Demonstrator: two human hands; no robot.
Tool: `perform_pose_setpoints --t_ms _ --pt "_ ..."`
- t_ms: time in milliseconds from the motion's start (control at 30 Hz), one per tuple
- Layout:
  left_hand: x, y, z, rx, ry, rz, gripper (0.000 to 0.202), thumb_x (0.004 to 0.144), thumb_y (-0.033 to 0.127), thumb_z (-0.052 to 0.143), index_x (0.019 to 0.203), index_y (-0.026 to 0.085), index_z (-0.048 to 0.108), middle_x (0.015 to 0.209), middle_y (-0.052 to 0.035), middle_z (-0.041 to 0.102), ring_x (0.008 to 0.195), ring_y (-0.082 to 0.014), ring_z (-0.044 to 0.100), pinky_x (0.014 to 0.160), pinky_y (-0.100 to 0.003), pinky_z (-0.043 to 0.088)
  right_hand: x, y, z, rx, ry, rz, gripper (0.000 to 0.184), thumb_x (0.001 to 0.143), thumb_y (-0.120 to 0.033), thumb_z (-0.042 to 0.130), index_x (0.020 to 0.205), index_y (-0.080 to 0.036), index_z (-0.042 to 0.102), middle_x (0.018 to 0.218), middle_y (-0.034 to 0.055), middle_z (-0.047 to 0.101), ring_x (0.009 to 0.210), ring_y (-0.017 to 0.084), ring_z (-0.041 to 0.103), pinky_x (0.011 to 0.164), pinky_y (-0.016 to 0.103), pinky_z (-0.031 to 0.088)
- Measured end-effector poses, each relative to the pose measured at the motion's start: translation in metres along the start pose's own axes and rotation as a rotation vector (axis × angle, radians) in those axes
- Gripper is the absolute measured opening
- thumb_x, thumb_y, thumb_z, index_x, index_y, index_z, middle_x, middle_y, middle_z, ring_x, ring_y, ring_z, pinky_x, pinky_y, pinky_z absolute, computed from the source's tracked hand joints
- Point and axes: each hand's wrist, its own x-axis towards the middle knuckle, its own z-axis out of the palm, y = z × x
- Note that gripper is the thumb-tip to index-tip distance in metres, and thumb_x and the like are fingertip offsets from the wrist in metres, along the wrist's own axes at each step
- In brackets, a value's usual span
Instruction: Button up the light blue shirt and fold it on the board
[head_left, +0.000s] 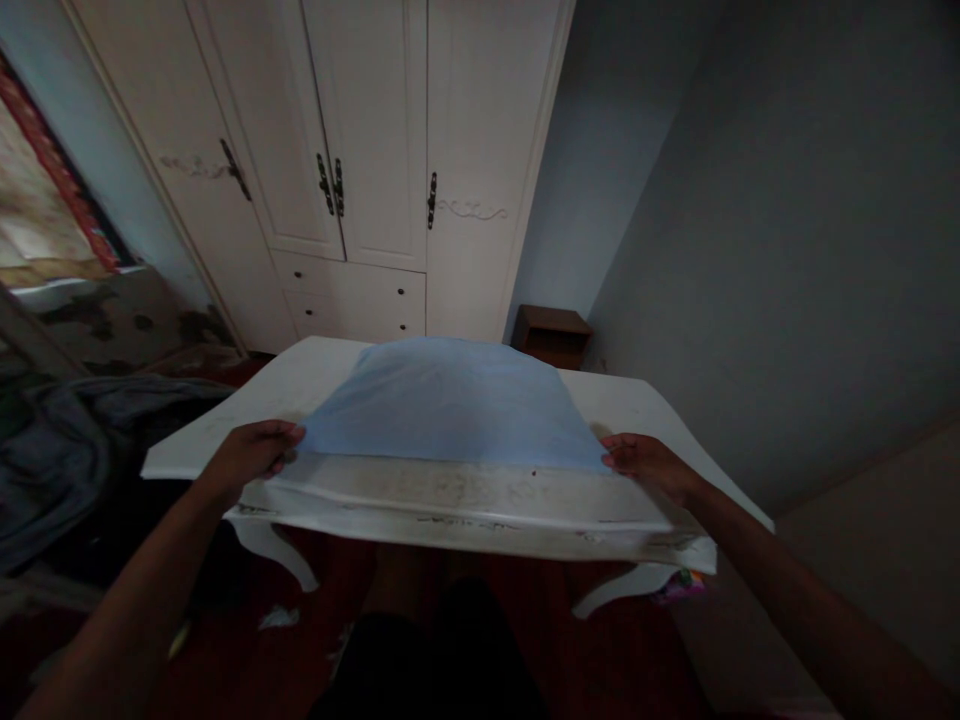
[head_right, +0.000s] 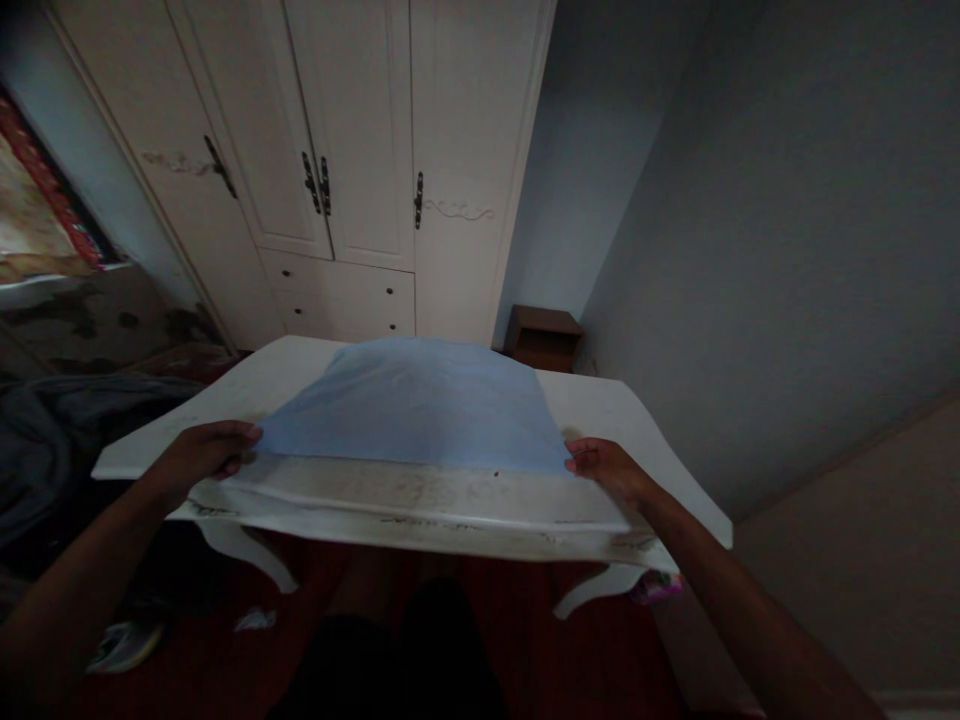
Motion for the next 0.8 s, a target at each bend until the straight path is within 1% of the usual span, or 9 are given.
perform_pose_setpoints --t_ms 100,167,233,333,400,500,667,767,800 --pt "-0.002 0.002 0.000 -0.010 -0.033 0.017 0.043 0.052 0.060 0.067 0.059 0.020 0.052 0.046 0.0028 0.047 0.044 -0.0109 0.041 0.045 -0.024 0.032 -0.007 0.006 0.002 0.001 0.004 -0.027 0.042 0.056 -0.041 0.081 0.089 -0.021 0.066 0.080 0.0026 0.071 0.075 0.019 0.064 0.075 0.034 0.049" --pt "-0.003 0.006 0.000 0.045 -0.085 0.015 0.046 0.053 0.062 0.067 0.054 0.020 0.048 0.043 0.0023 0.046 0.043 -0.0113 0.041 0.046 -0.025 0.034 -0.007 0.006 0.004 -0.003 0.009 -0.019 0.042 0.055 -0.040 0.081 0.088 -0.021 0.066 0.080 0.0023 0.071 0.076 0.019 0.065 0.077 0.034 0.049" --pt "-0.001 0.011 0.001 0.105 -0.105 -0.005 0.047 0.054 0.064 0.067 0.055 0.020 0.049 0.042 0.0016 0.047 0.041 -0.0122 0.042 0.045 -0.026 0.034 -0.004 0.002 0.006 -0.008 -0.002 -0.001 0.042 0.054 -0.043 0.082 0.087 -0.021 0.066 0.079 0.0016 0.070 0.073 0.018 0.063 0.073 0.032 0.048" --pt "0.004 0.013 0.003 0.151 -0.111 -0.022 0.049 0.054 0.066 0.068 0.064 0.020 0.054 0.042 0.0015 0.049 0.040 -0.0125 0.042 0.042 -0.025 0.033 0.004 -0.007 0.011 -0.045 -0.006 0.006 0.042 0.060 -0.055 0.075 0.081 -0.019 0.066 0.064 -0.0012 0.063 0.057 0.013 0.054 0.056 0.026 0.041" --pt "0.008 0.010 0.003 0.147 -0.100 -0.010 0.049 0.054 0.066 0.068 0.068 0.020 0.056 0.042 0.0021 0.048 0.038 -0.0120 0.041 0.041 -0.025 0.032 0.009 -0.011 0.014 -0.058 0.008 0.014 0.045 0.061 -0.060 0.072 0.078 -0.019 0.065 0.057 -0.0026 0.058 0.050 0.011 0.047 0.050 0.025 0.034" --pt "0.013 0.005 0.001 0.156 -0.083 0.016 0.045 0.057 0.064 0.063 0.067 0.020 0.056 0.041 0.0021 0.046 0.037 -0.0128 0.040 0.041 -0.025 0.032 0.014 -0.010 0.016 -0.061 -0.001 0.046 0.046 0.054 -0.059 0.075 0.073 -0.019 0.062 0.057 -0.0027 0.058 0.050 0.012 0.047 0.050 0.025 0.033" --pt "0.020 -0.006 -0.011 0.375 0.044 0.018 0.028 0.067 0.049 0.053 0.065 0.021 0.057 0.051 -0.0014 0.054 0.049 -0.0192 0.054 0.045 -0.027 0.038 0.018 -0.002 0.008 -0.218 -0.013 0.069 0.045 0.054 -0.060 0.071 0.062 -0.018 0.055 0.047 -0.0057 0.047 0.045 0.009 0.038 0.048 0.025 0.027" --pt "0.025 -0.010 -0.014 0.397 0.034 -0.034 0.032 0.078 0.050 0.043 0.070 0.021 0.055 0.051 -0.0003 0.055 0.049 -0.0190 0.056 0.046 -0.027 0.041 0.023 -0.002 0.002 -0.294 -0.089 0.067 0.045 0.059 -0.061 0.068 0.061 -0.018 0.054 0.048 -0.0045 0.048 0.044 0.009 0.039 0.047 0.025 0.029" --pt "0.026 -0.010 -0.014 0.387 0.043 -0.034 0.034 0.081 0.051 0.040 0.073 0.021 0.055 0.054 -0.0005 0.057 0.050 -0.0189 0.057 0.048 -0.027 0.043 0.025 -0.004 0.000 -0.320 -0.087 0.061 0.044 0.061 -0.061 0.066 0.063 -0.018 0.055 0.050 -0.0034 0.051 0.045 0.010 0.042 0.047 0.025 0.031"
